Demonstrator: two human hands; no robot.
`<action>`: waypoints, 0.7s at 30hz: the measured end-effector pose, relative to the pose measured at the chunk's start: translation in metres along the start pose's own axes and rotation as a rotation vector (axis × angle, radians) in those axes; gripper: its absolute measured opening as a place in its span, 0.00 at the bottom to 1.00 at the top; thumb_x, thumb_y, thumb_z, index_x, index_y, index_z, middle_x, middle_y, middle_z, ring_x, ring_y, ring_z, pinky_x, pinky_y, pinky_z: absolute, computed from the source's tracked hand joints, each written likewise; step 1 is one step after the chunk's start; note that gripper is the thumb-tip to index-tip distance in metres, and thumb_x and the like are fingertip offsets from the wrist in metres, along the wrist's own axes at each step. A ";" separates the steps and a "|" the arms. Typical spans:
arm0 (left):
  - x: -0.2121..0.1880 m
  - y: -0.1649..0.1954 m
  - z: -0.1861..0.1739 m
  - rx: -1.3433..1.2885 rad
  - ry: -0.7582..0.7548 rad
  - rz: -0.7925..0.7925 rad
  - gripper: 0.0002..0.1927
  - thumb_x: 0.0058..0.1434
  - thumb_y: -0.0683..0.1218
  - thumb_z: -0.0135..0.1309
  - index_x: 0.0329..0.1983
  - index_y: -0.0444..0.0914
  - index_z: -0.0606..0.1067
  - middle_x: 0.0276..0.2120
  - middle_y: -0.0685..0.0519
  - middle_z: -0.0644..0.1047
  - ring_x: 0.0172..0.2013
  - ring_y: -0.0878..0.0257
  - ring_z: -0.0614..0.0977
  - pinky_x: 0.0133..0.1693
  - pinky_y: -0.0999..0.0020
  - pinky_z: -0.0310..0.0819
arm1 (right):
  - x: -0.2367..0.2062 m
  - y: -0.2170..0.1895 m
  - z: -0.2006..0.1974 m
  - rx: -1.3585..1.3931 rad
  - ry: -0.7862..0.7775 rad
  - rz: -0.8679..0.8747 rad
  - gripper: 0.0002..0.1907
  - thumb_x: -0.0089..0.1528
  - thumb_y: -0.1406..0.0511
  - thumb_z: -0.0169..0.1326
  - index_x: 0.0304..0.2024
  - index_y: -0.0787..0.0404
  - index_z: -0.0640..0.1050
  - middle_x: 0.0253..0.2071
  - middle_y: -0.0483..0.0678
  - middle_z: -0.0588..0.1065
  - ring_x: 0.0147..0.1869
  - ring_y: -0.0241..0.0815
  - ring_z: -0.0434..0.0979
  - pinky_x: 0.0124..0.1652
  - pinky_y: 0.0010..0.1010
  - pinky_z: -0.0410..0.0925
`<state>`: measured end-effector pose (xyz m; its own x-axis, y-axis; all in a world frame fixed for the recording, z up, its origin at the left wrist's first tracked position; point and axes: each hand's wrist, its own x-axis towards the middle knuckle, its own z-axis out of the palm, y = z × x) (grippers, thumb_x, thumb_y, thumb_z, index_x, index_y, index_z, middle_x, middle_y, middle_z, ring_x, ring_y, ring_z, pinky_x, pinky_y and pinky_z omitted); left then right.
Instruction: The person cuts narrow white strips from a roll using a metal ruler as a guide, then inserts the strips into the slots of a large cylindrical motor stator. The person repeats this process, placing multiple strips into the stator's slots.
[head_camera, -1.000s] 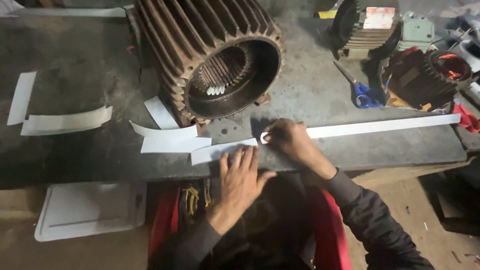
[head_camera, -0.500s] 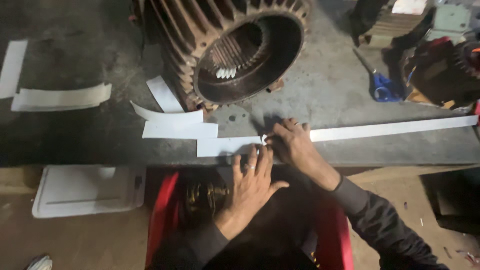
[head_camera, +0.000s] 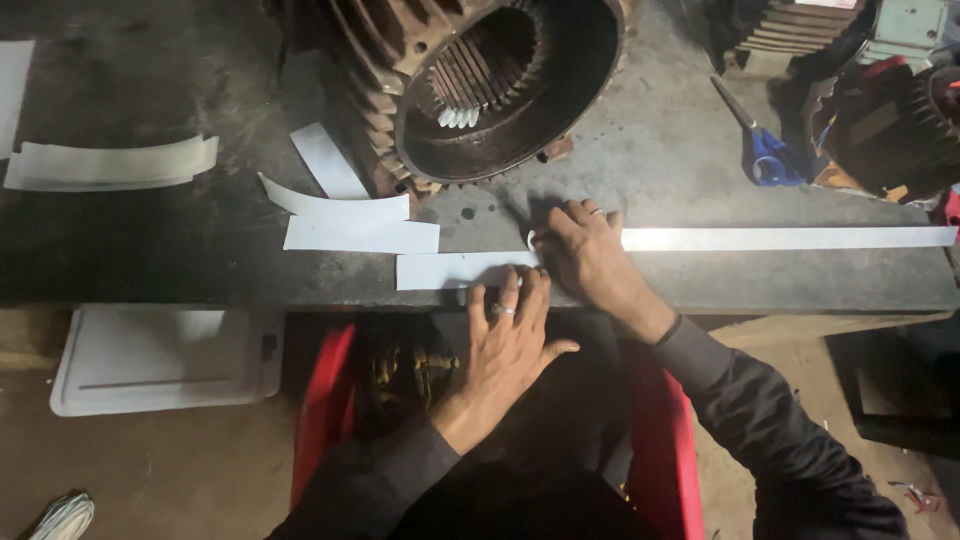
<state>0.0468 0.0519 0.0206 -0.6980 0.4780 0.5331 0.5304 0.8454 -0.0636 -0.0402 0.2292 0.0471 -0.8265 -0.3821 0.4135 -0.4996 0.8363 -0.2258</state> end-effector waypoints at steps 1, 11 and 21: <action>0.000 0.000 0.000 0.002 -0.006 -0.002 0.45 0.66 0.74 0.37 0.66 0.34 0.71 0.64 0.47 0.68 0.66 0.50 0.65 0.62 0.40 0.60 | 0.001 0.001 0.000 -0.007 -0.002 -0.006 0.10 0.60 0.64 0.61 0.42 0.54 0.76 0.41 0.49 0.72 0.50 0.55 0.71 0.43 0.52 0.58; 0.006 -0.013 -0.002 -0.095 0.038 -0.071 0.43 0.60 0.75 0.42 0.66 0.42 0.70 0.64 0.43 0.67 0.69 0.46 0.61 0.65 0.31 0.48 | 0.005 0.018 -0.011 0.401 -0.106 0.100 0.10 0.62 0.62 0.63 0.43 0.58 0.78 0.42 0.49 0.76 0.51 0.51 0.77 0.50 0.42 0.68; 0.002 -0.022 -0.002 -0.294 -0.015 -0.045 0.47 0.65 0.70 0.47 0.69 0.27 0.63 0.68 0.38 0.65 0.71 0.44 0.62 0.70 0.46 0.50 | -0.006 -0.002 -0.013 0.128 -0.020 -0.041 0.10 0.61 0.65 0.63 0.39 0.60 0.74 0.40 0.55 0.69 0.48 0.60 0.69 0.45 0.46 0.62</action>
<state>0.0344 0.0334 0.0248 -0.7299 0.4468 0.5174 0.6138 0.7614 0.2084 -0.0306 0.2349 0.0563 -0.8092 -0.4234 0.4074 -0.5609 0.7633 -0.3207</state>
